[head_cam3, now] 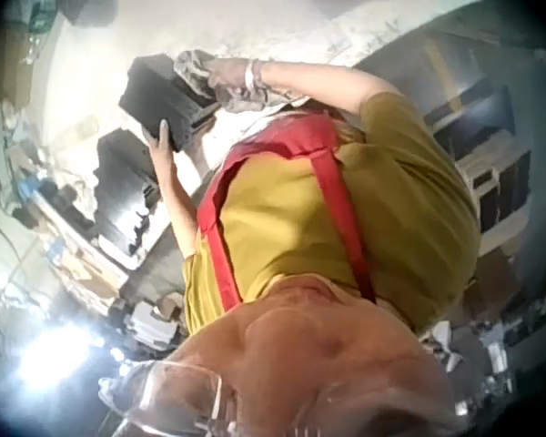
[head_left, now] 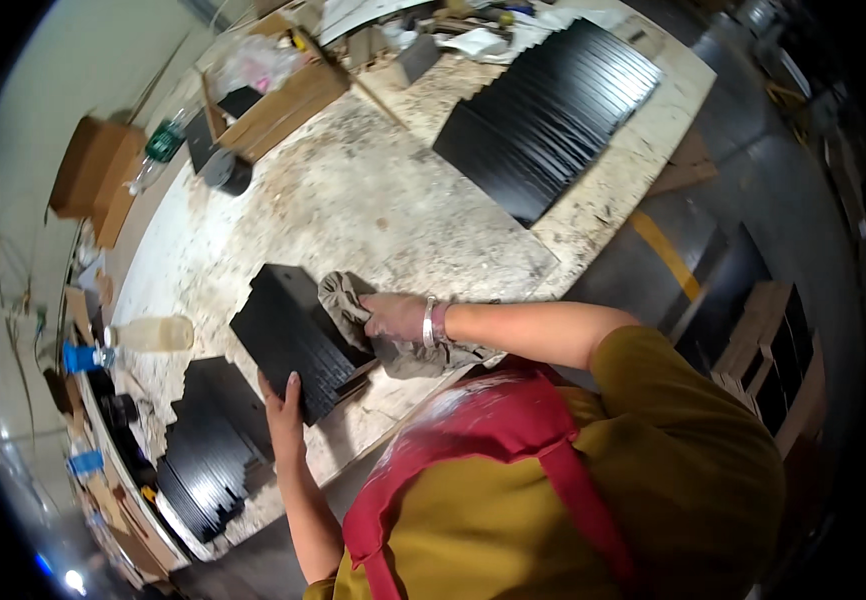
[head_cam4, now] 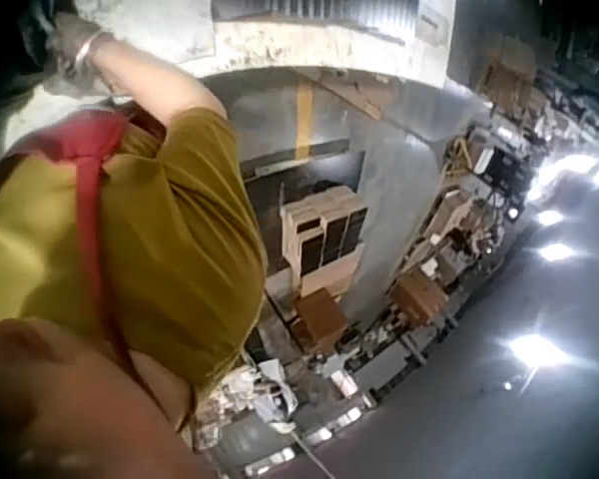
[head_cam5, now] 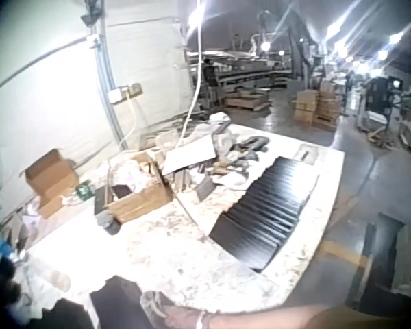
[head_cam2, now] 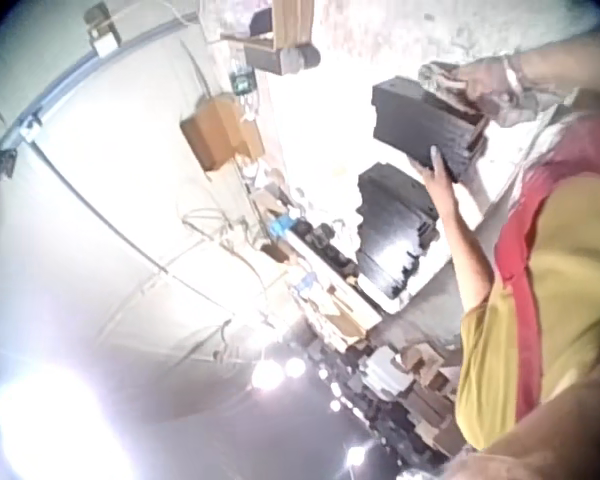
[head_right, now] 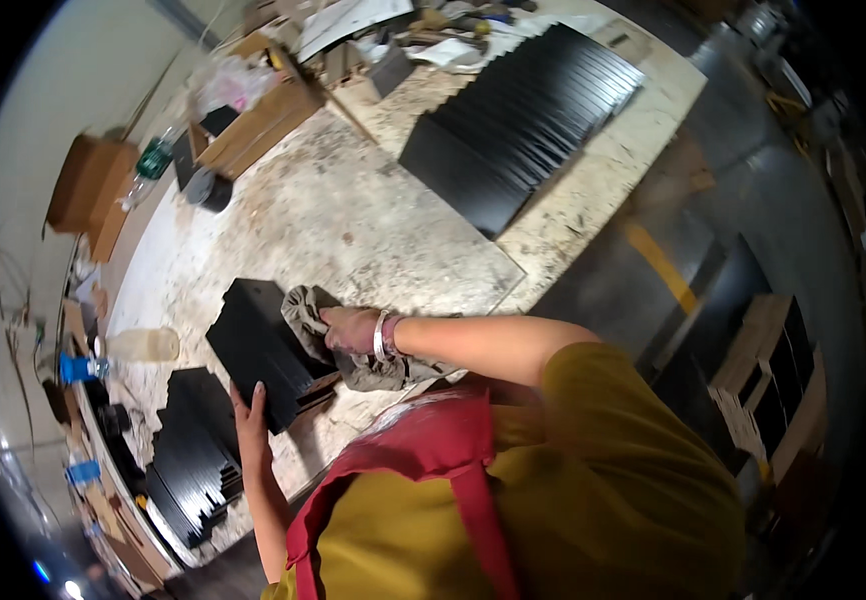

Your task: The person wipes a series of black wooden slats with a cloth, applying a liquid from a bottle onto the cloth, and then arranges and stacks the cleaned pieces on the workbench.

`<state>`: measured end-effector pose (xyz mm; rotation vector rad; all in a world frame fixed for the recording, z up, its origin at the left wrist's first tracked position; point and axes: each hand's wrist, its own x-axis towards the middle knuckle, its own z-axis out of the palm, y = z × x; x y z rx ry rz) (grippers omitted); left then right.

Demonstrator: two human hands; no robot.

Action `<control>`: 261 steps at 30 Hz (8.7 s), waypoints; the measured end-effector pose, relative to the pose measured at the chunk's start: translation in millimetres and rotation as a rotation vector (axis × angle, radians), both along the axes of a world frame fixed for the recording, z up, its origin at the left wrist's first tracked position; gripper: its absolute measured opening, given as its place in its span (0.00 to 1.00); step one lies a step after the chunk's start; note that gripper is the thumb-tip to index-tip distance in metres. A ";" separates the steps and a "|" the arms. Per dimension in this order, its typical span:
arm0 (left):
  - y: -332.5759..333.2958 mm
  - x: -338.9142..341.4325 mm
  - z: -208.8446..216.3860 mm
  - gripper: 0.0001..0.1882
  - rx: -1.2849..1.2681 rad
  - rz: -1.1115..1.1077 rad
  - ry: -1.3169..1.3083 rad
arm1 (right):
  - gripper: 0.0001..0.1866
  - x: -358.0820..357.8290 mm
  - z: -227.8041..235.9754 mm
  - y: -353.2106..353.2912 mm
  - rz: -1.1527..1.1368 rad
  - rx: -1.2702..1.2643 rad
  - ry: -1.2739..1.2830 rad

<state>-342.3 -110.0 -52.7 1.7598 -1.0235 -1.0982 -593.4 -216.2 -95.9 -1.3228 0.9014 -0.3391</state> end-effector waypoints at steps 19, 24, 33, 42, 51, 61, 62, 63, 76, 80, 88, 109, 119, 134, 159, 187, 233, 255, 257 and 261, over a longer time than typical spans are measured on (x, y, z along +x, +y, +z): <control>-179.6 -263.5 48.6 0.38 -0.834 -1.280 -0.769 | 0.09 -80.0 -36.6 61.0 -0.234 0.198 -0.195; -203.6 -315.0 -10.1 0.42 -0.915 -1.295 -1.111 | 0.15 -138.9 -41.3 87.9 -0.575 0.267 -0.334; -216.0 -288.7 25.0 0.12 -0.979 -1.453 -1.248 | 0.23 -185.8 -61.4 115.0 -0.673 0.428 -0.598; -152.3 -122.5 60.4 0.11 -0.644 -1.514 -1.350 | 0.35 -175.5 4.3 44.9 -0.514 0.332 -0.586; -79.5 -43.1 89.9 0.29 -0.550 -0.532 -0.857 | 0.32 -66.2 -22.1 -49.8 -0.193 -0.093 0.036; -1.9 47.8 23.0 0.35 -0.143 -0.204 -0.892 | 0.27 61.0 43.5 -29.5 0.305 -0.488 0.496; 1.8 58.5 23.0 0.38 -0.138 -0.188 -1.008 | 0.27 73.1 51.7 -28.1 0.330 -0.411 0.542; 6.2 68.1 24.8 0.38 -0.131 -0.167 -1.008 | 0.27 84.9 48.1 -26.0 0.350 -0.421 0.540; 41.6 266.1 45.7 0.20 -0.426 0.324 -0.498 | 0.25 110.5 37.3 -40.1 0.114 -0.101 -0.097; 28.7 301.0 58.3 0.17 -0.404 0.362 -0.281 | 0.28 80.9 95.0 -94.9 -0.328 0.033 -0.218; -97.1 347.1 5.9 0.60 -0.215 0.123 -0.286 | 0.26 88.9 91.6 -72.5 -0.464 -0.211 -0.375; -77.4 175.3 76.0 0.23 -0.535 0.044 -0.240 | 0.29 60.0 76.7 22.6 -0.428 -0.042 -0.455; -64.9 33.1 77.7 0.20 -0.388 -0.347 0.133 | 0.26 68.6 139.1 -4.8 -0.247 -0.443 0.305; -87.0 -18.6 90.2 0.15 -0.210 -0.390 0.486 | 0.15 -39.5 134.7 -33.7 -0.411 -0.456 -0.174; -154.4 -24.9 71.5 0.15 -0.275 -0.544 0.165 | 0.26 -153.7 194.3 -47.1 -0.483 -0.411 -0.836; -179.6 110.7 281.7 0.16 -0.717 -0.430 0.377 | 0.27 -203.0 167.9 -68.5 -0.722 -0.659 -0.299; -122.2 -12.6 86.5 0.29 -0.127 -0.387 0.973 | 0.35 -68.3 130.6 -8.7 -0.415 -0.379 -0.062; -135.3 344.0 38.6 0.54 -0.325 0.417 -0.083 | 0.24 63.6 30.9 -53.2 -0.571 0.640 -1.004; -146.6 347.7 11.7 0.60 -0.206 0.332 -0.220 | 0.21 77.6 17.6 -57.8 -0.664 0.571 -0.903; -173.1 335.2 -11.9 0.53 -0.254 0.117 -0.073 | 0.25 83.8 54.9 -50.6 -0.452 0.494 -0.825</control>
